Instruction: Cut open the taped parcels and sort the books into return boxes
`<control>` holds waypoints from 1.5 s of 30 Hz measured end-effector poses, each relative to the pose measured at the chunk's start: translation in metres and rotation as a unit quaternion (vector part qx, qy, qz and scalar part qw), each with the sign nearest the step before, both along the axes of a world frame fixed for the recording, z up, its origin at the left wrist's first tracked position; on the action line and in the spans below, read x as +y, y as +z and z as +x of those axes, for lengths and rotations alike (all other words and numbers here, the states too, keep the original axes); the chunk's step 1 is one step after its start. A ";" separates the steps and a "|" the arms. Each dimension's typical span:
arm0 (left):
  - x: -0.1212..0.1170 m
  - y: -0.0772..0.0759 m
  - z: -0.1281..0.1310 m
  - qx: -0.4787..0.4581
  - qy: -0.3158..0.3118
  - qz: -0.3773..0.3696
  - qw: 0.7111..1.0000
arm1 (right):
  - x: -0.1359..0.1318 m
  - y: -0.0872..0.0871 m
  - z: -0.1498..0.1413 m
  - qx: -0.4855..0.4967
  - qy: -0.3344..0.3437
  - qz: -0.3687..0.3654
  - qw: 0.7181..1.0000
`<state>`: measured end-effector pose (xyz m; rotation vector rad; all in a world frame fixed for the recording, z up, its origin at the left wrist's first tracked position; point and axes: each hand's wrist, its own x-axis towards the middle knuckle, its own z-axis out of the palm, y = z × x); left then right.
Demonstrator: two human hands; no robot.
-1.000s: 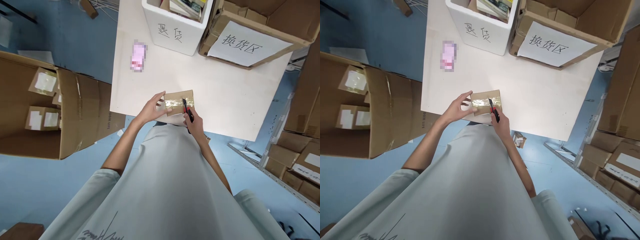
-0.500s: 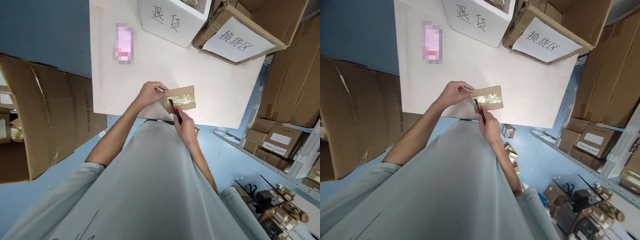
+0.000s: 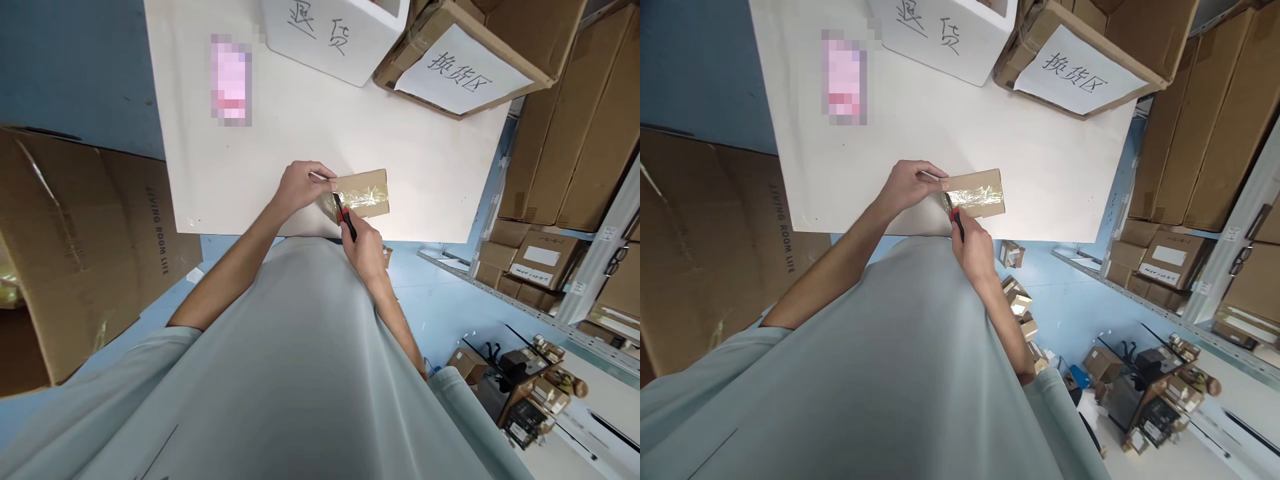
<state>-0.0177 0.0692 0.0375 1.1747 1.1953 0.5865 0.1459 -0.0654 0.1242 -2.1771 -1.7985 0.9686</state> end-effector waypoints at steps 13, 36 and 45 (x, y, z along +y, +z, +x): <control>-0.012 0.000 0.007 0.031 0.030 0.006 0.999 | -0.002 0.003 -0.013 -0.071 0.019 -0.072 0.995; -0.043 0.026 0.052 0.199 -0.026 0.224 0.954 | -0.028 0.023 0.107 -0.002 -0.108 0.010 0.994; -0.064 0.012 0.114 0.179 -0.149 0.254 0.939 | -0.007 0.003 0.129 0.028 -0.046 0.020 0.998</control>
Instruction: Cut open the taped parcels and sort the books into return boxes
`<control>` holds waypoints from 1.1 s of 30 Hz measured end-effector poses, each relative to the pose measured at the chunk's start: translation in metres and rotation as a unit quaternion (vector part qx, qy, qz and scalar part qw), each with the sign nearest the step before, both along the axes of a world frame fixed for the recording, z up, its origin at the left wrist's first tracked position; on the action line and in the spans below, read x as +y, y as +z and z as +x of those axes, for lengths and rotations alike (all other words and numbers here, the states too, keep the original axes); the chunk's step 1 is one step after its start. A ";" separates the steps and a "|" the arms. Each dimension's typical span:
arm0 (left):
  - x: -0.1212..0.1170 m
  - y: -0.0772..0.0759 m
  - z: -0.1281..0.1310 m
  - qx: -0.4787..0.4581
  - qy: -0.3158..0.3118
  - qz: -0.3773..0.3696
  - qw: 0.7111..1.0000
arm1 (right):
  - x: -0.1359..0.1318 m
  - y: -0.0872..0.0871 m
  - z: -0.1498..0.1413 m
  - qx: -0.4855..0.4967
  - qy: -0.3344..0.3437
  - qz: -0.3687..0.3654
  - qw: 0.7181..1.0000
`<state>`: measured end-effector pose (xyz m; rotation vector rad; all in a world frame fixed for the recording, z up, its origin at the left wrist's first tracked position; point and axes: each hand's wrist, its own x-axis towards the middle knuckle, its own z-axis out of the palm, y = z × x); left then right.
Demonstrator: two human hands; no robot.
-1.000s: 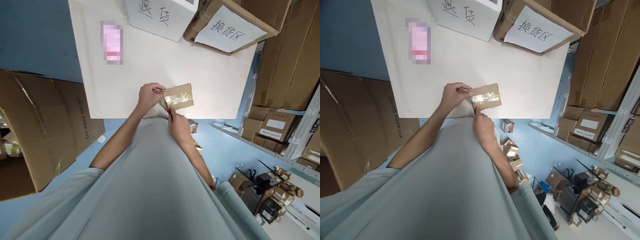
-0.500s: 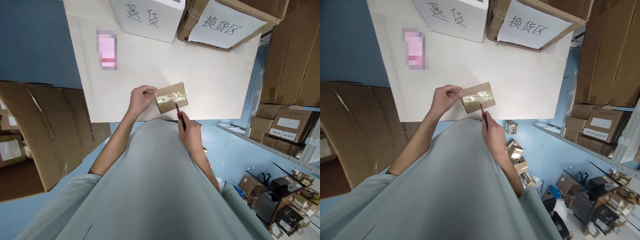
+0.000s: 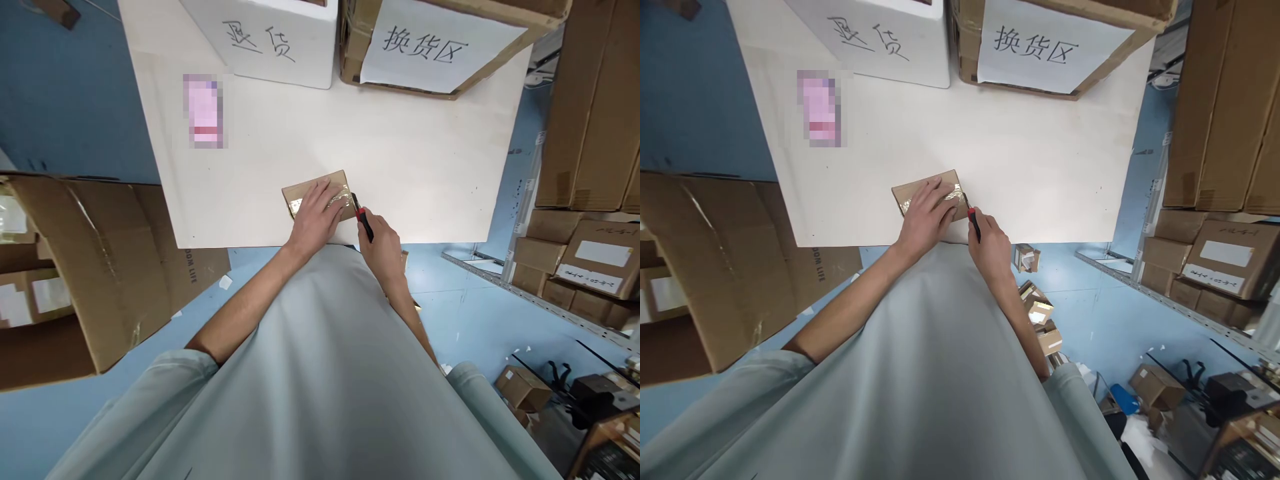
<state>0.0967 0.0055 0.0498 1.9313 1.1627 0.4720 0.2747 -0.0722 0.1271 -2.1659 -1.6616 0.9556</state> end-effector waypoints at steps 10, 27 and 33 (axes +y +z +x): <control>-0.012 -0.029 -0.001 -0.007 -0.001 0.090 0.996 | 0.022 -0.011 -0.006 -0.048 0.040 -0.046 0.997; -0.017 -0.034 -0.004 -0.004 -0.012 0.095 0.995 | 0.031 0.035 -0.052 -0.244 0.047 -0.249 0.936; -0.018 -0.036 -0.004 -0.001 -0.016 0.102 0.995 | 0.009 0.043 -0.043 -0.255 0.061 -0.278 0.924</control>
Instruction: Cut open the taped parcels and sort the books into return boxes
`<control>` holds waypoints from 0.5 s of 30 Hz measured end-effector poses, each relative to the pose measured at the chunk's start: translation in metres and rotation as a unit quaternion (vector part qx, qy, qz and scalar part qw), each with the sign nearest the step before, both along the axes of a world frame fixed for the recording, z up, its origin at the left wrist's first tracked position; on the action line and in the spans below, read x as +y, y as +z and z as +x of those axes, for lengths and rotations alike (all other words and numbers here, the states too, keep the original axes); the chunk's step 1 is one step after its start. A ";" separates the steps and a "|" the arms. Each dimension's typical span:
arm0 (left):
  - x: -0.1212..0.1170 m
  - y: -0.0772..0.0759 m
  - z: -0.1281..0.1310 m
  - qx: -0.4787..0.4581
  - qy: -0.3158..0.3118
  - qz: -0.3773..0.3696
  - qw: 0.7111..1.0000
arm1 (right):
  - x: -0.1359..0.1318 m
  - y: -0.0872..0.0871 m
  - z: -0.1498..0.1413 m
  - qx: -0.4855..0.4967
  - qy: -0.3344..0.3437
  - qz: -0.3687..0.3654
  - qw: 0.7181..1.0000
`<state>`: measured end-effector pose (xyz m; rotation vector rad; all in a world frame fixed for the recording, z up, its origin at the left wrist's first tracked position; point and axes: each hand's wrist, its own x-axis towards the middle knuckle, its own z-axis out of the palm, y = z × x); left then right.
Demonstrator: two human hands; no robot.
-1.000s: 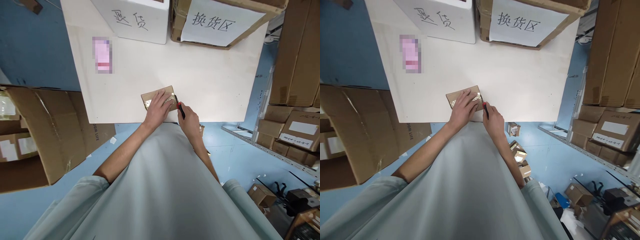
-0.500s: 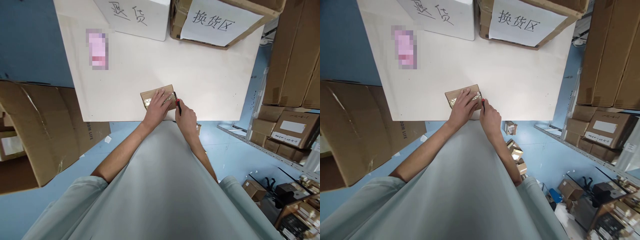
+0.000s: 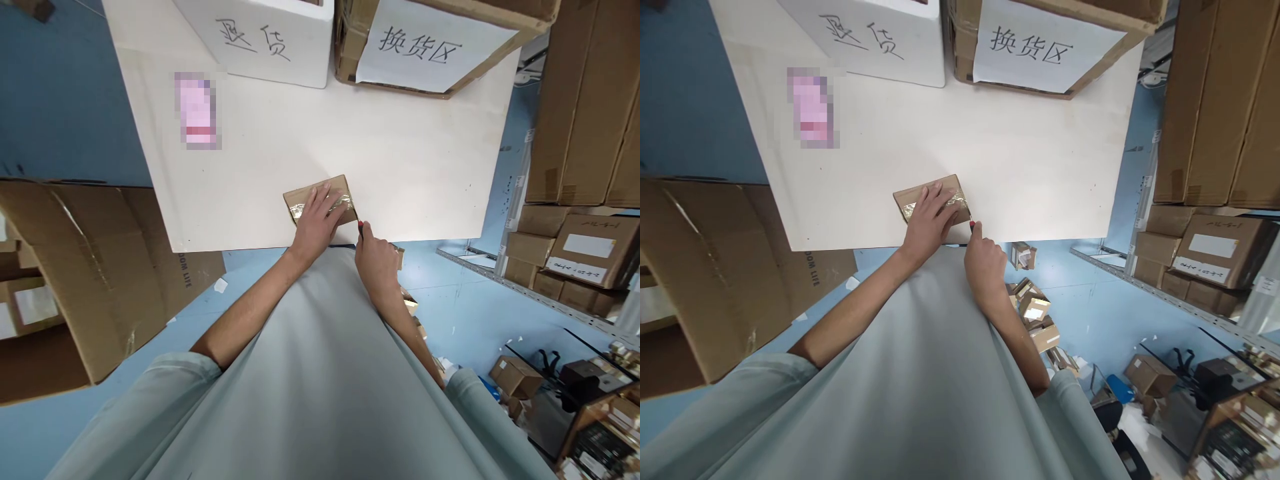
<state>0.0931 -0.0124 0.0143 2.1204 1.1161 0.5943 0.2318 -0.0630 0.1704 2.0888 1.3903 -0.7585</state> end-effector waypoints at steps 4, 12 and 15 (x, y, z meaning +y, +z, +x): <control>0.002 -0.003 -0.001 0.002 0.006 0.010 1.000 | -0.005 0.008 0.004 0.010 0.008 0.018 1.000; 0.005 -0.002 -0.003 0.003 0.005 0.006 1.000 | 0.018 -0.012 0.007 0.050 0.018 0.070 0.996; 0.003 -0.003 -0.003 0.002 -0.001 0.007 1.000 | 0.014 -0.021 0.007 0.033 0.006 0.052 0.998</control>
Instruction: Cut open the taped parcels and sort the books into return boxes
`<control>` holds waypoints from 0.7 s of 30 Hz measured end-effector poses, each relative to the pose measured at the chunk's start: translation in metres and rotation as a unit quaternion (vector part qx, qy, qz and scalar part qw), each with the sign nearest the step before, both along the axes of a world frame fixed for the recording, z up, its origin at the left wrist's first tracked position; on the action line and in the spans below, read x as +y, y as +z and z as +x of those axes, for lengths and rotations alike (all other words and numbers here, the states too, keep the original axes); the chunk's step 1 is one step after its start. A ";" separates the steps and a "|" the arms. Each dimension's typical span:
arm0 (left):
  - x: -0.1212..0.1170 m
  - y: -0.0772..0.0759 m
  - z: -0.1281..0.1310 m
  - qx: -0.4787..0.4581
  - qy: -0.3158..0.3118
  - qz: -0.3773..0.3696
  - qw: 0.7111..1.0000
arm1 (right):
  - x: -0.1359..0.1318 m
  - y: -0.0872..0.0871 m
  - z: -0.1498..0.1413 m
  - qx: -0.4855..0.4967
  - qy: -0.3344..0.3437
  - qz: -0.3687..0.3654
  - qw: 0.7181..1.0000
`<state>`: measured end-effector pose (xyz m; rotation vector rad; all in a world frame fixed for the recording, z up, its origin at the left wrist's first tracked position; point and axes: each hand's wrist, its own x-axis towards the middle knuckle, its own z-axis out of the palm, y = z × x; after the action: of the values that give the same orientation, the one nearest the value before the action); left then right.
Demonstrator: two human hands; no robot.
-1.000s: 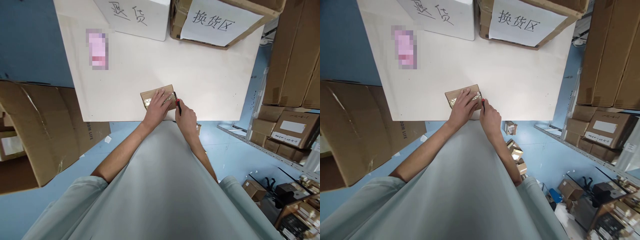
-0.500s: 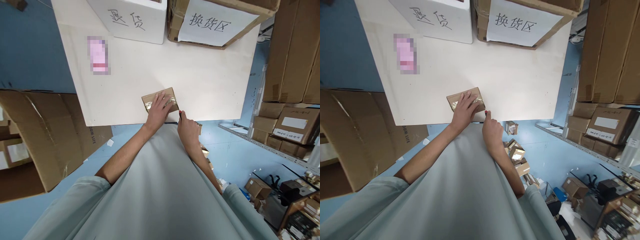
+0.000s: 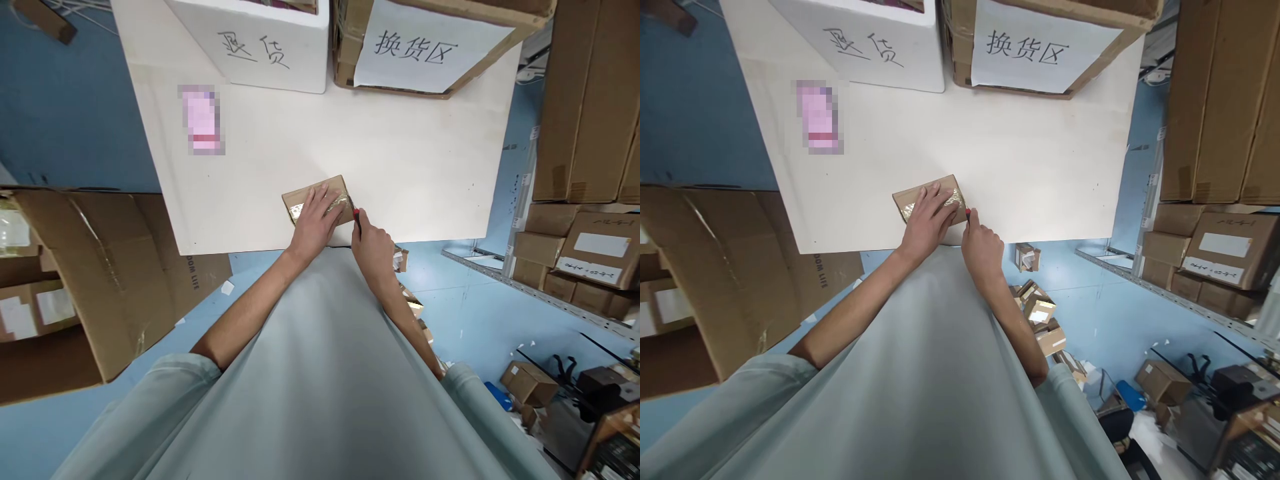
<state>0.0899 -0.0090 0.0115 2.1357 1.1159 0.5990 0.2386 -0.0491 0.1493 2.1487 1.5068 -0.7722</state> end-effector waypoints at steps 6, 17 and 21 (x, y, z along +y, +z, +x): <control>-0.004 0.008 -0.005 0.001 -0.005 0.000 1.000 | -0.031 0.014 0.005 0.010 -0.010 -0.030 0.999; -0.010 0.038 -0.077 0.036 0.037 -0.023 0.998 | -0.002 -0.078 0.063 0.287 -0.190 0.157 0.926; -0.031 0.038 -0.108 0.060 0.120 -0.011 0.991 | 0.021 -0.142 0.054 0.341 -0.243 0.125 0.899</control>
<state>-0.0181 -0.0398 0.0499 2.0570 1.4530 0.5673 0.2925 -0.0279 0.0072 2.6566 1.4157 -1.7366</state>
